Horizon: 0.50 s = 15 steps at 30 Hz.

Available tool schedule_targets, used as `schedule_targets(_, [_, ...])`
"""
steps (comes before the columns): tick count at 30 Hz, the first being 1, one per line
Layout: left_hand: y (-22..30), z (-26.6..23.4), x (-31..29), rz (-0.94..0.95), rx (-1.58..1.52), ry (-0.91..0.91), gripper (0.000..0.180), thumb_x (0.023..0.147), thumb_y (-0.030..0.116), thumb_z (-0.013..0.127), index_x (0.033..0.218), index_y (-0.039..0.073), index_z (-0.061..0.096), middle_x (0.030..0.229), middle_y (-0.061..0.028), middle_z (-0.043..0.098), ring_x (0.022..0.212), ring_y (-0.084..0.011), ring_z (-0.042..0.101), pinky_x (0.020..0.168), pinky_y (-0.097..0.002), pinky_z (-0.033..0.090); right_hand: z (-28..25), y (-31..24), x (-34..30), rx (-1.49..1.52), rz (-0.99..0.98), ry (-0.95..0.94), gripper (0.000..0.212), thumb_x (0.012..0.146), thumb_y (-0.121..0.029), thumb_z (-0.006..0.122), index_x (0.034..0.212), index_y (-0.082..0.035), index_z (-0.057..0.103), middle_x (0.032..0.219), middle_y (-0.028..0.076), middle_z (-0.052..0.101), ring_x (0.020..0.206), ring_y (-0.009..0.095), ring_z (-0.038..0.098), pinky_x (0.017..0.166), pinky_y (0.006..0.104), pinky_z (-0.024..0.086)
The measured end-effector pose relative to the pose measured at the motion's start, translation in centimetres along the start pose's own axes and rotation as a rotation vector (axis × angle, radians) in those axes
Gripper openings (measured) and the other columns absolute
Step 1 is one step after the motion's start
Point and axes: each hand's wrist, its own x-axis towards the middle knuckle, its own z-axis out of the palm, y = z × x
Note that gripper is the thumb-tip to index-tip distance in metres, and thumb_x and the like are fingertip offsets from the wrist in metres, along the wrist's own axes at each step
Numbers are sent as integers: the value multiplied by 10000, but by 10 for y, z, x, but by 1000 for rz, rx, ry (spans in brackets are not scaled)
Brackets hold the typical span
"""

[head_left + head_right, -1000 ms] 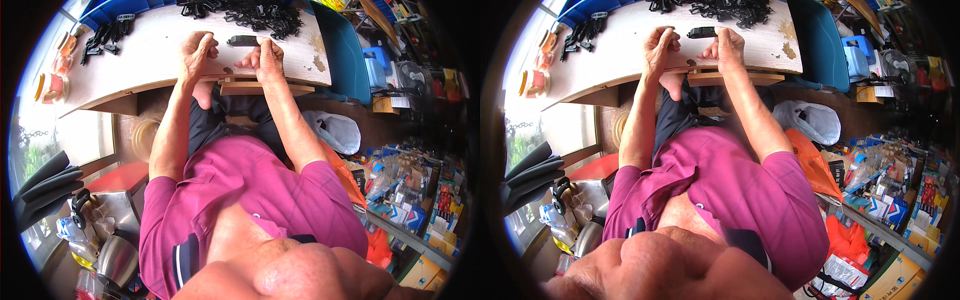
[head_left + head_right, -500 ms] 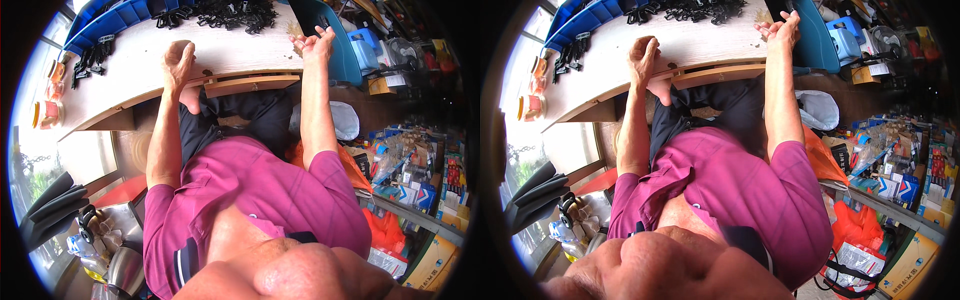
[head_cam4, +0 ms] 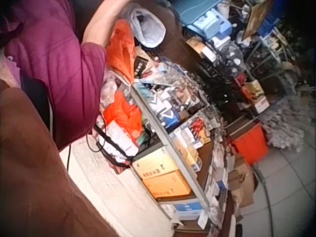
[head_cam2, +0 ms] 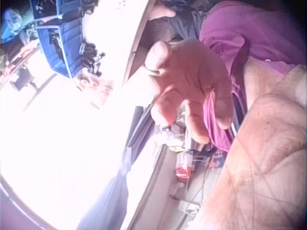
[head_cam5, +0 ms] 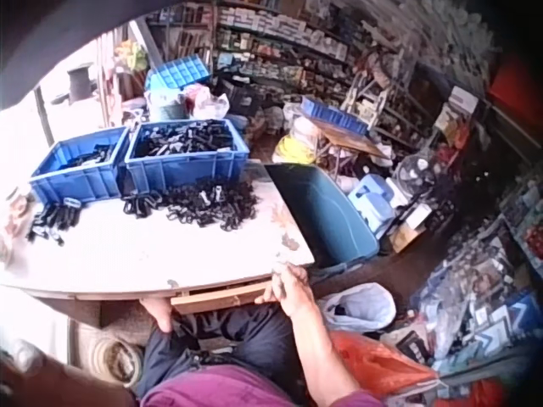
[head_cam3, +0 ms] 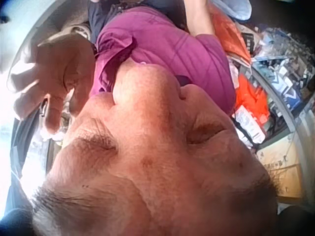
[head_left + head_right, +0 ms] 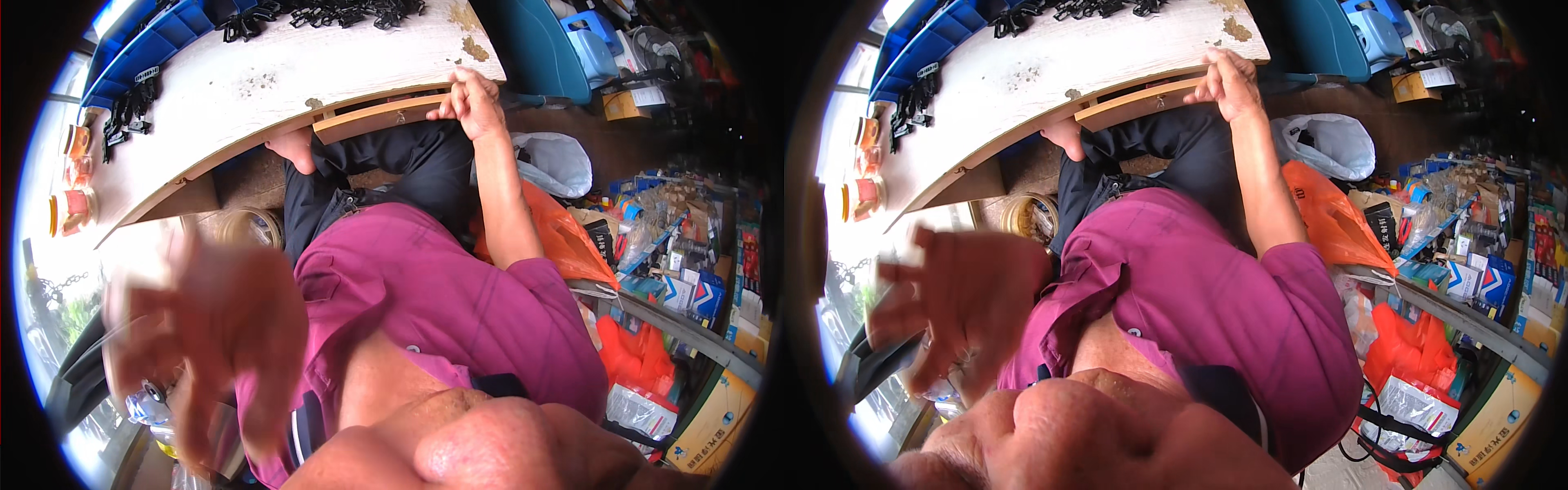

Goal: The person assembles small plastic components by taking plastic pieces from the table and fitting them together by hand.

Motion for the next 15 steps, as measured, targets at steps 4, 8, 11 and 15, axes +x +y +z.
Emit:
schedule_targets(4, [18,19,4,323,-386,191,472,960,341,528,1374,120,483,1419,-29,479,1302,-268,386,888,-483,433,-20,34,-26,7,183,15,230,926,-239,594,839,-27,603,450,30,462,417,188,582,486,477,583])
schedule_targets(8, [36,8,-9,345,-97,274,269,916,273,610,1124,102,617,1247,1,570,1164,-187,497,725,-329,531,-8,62,-37,-21,333,61,262,915,-271,630,993,-25,585,478,15,480,435,169,586,481,464,583])
schedule_targets(11, [39,-3,-13,254,-187,106,285,918,307,601,1124,110,602,1215,-14,579,1119,-189,528,751,-342,538,11,65,-38,-24,326,74,244,895,-277,648,836,-47,589,489,12,475,437,161,583,453,418,587])
schedule_targets(15, [35,-18,-18,129,-309,-108,309,920,352,589,1124,119,581,1172,-35,591,1060,-191,571,785,-359,547,11,75,-28,-18,285,166,255,877,-261,661,796,-39,566,497,28,476,439,173,579,449,430,589])
